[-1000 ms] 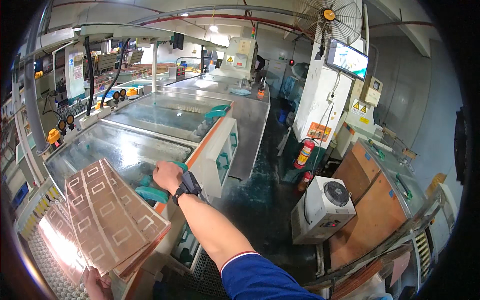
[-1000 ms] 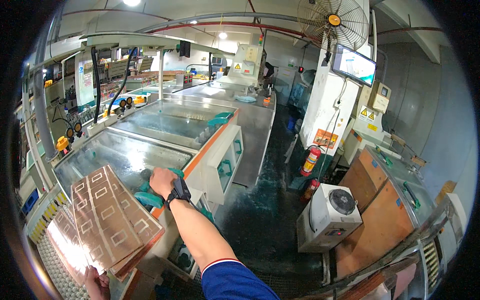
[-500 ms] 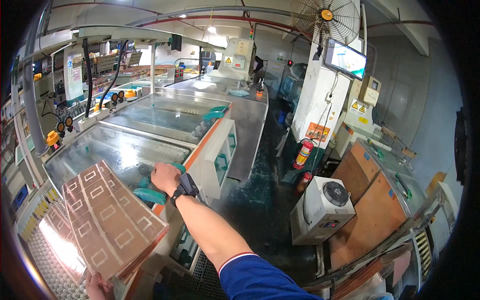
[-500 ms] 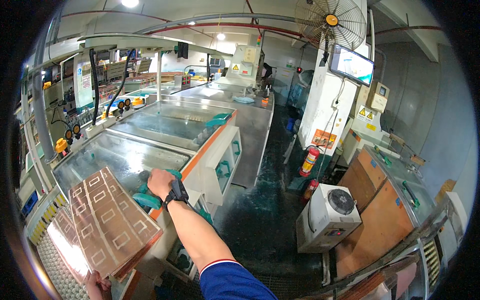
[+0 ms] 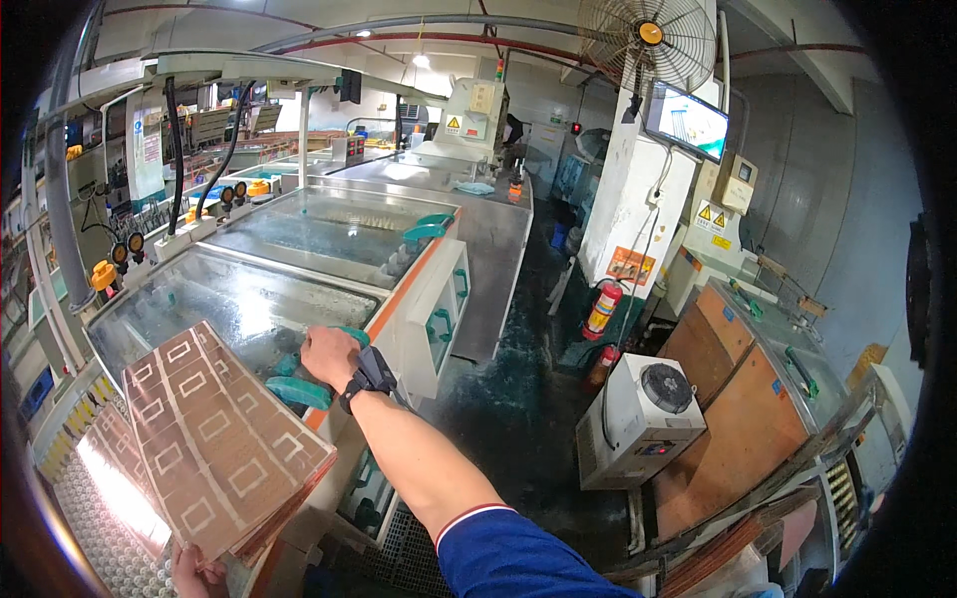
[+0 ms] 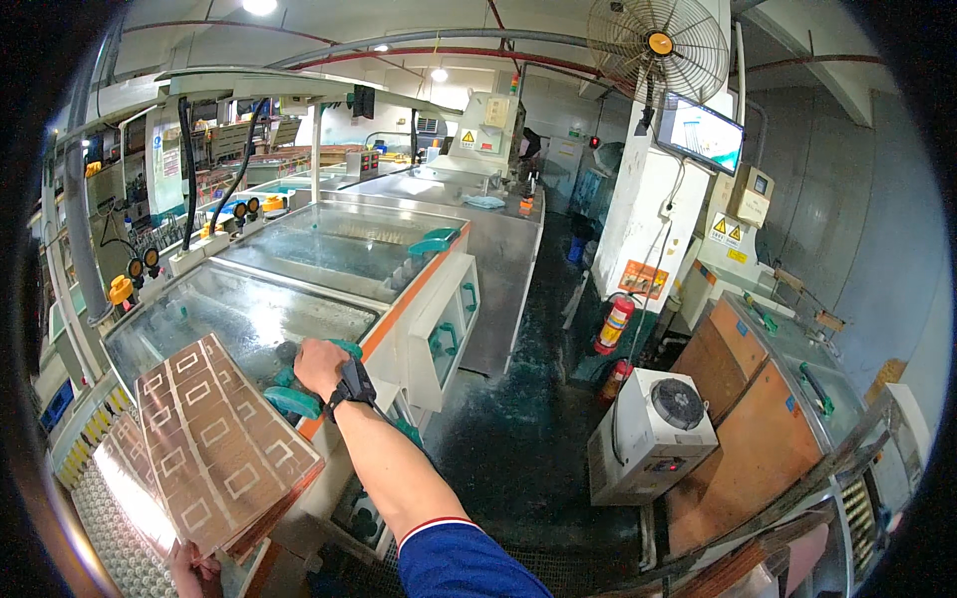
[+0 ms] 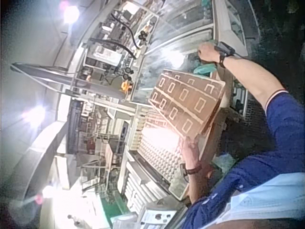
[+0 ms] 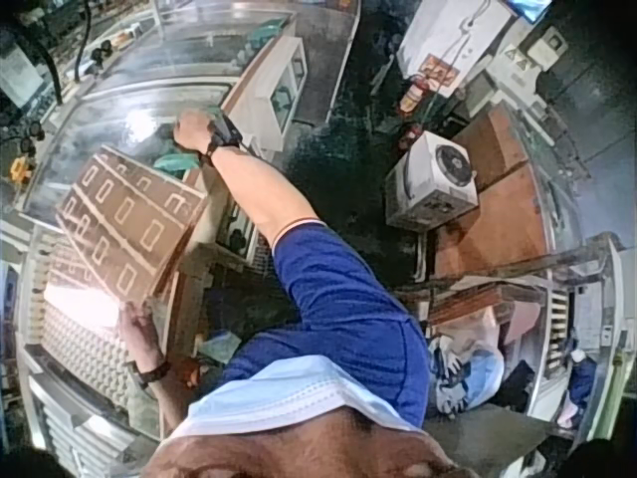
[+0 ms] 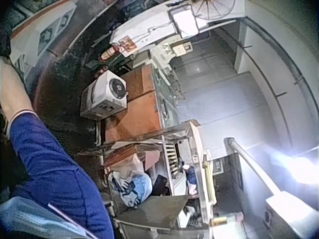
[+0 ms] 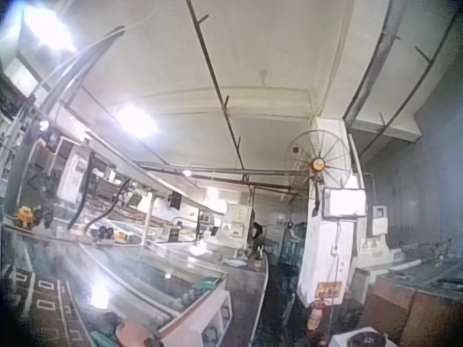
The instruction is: Handling and processing circuit board panels in a factory setting, including screen printing and machine feeding.
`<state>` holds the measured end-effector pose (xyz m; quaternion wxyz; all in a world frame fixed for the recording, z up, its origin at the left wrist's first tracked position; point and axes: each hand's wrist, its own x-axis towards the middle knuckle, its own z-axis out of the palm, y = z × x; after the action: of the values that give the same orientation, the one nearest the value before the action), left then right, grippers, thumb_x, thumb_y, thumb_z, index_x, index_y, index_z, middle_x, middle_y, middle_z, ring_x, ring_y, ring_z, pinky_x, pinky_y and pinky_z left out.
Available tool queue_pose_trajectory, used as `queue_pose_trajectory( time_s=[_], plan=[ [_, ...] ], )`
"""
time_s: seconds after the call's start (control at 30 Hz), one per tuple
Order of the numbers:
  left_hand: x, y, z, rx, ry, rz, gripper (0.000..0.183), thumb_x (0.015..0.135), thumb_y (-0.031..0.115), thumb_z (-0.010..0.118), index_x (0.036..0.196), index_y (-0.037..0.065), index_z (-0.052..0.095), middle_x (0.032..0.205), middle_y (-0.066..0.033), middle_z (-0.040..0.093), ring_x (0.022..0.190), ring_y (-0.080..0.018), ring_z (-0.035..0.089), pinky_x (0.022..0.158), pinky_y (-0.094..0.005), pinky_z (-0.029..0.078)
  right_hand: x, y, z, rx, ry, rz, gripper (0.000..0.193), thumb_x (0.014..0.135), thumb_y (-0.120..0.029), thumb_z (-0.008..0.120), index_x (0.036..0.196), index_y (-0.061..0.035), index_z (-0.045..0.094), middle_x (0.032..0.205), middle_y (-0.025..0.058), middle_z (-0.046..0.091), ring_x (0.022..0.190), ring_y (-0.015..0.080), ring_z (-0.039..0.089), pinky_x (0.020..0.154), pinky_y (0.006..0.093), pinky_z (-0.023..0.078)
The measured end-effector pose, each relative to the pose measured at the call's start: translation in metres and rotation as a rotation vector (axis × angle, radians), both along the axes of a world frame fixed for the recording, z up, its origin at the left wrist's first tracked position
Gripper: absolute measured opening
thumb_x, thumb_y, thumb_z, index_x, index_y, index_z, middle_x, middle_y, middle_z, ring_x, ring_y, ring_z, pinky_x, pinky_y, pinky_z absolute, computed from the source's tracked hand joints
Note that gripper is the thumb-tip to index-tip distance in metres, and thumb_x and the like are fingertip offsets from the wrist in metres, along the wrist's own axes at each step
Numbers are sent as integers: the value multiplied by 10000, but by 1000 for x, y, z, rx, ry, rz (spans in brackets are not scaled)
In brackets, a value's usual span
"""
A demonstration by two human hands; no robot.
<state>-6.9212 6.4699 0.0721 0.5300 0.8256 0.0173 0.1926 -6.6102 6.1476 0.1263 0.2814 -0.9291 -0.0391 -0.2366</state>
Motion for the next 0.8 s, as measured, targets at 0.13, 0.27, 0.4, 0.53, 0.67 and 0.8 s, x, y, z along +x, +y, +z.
queue_pose_trajectory(
  time_s=[0.13,0.27,0.4,0.53,0.67,0.8],
  plan=[
    [1,11,8,-435,22,11,159,935,166,566,902,13,596,786,-107,617,677,-201,550,616,-321,456,1,0,-2,16,-18,2,228,836,-252,579,906,-71,700,873,204,696,855,403,665,744,497,525],
    [9,35,-6,-1063,141,-2,105,954,81,516,978,29,604,832,-32,640,703,-106,578,580,-221,438,3,0,-5,16,-14,-14,224,838,-253,576,898,-76,698,870,198,696,856,405,662,747,501,520],
    [12,41,-30,-426,130,-78,92,955,68,502,937,26,582,844,-64,625,687,-122,528,586,-226,413,3,1,-7,13,26,-25,220,835,-253,573,897,-82,697,874,197,694,852,406,661,751,502,516],
    [6,30,-23,-1170,191,-109,99,963,63,485,970,15,571,893,-86,617,717,-143,513,623,-252,432,3,1,-8,5,-8,-16,218,830,-252,574,894,-83,696,868,197,692,852,406,660,747,502,515],
    [8,20,1,-628,101,-16,186,967,58,479,1106,-19,576,993,-95,621,870,-185,587,739,-312,507,3,1,-8,23,-30,-17,215,826,-253,577,888,-86,696,857,191,693,847,404,658,744,501,514],
    [16,23,2,-1156,125,-36,239,962,65,487,1161,-34,575,1048,-95,631,974,-206,611,806,-341,534,1,1,-7,23,1,-26,214,827,-255,579,886,-87,697,858,189,693,848,402,658,747,501,514]
  ],
)
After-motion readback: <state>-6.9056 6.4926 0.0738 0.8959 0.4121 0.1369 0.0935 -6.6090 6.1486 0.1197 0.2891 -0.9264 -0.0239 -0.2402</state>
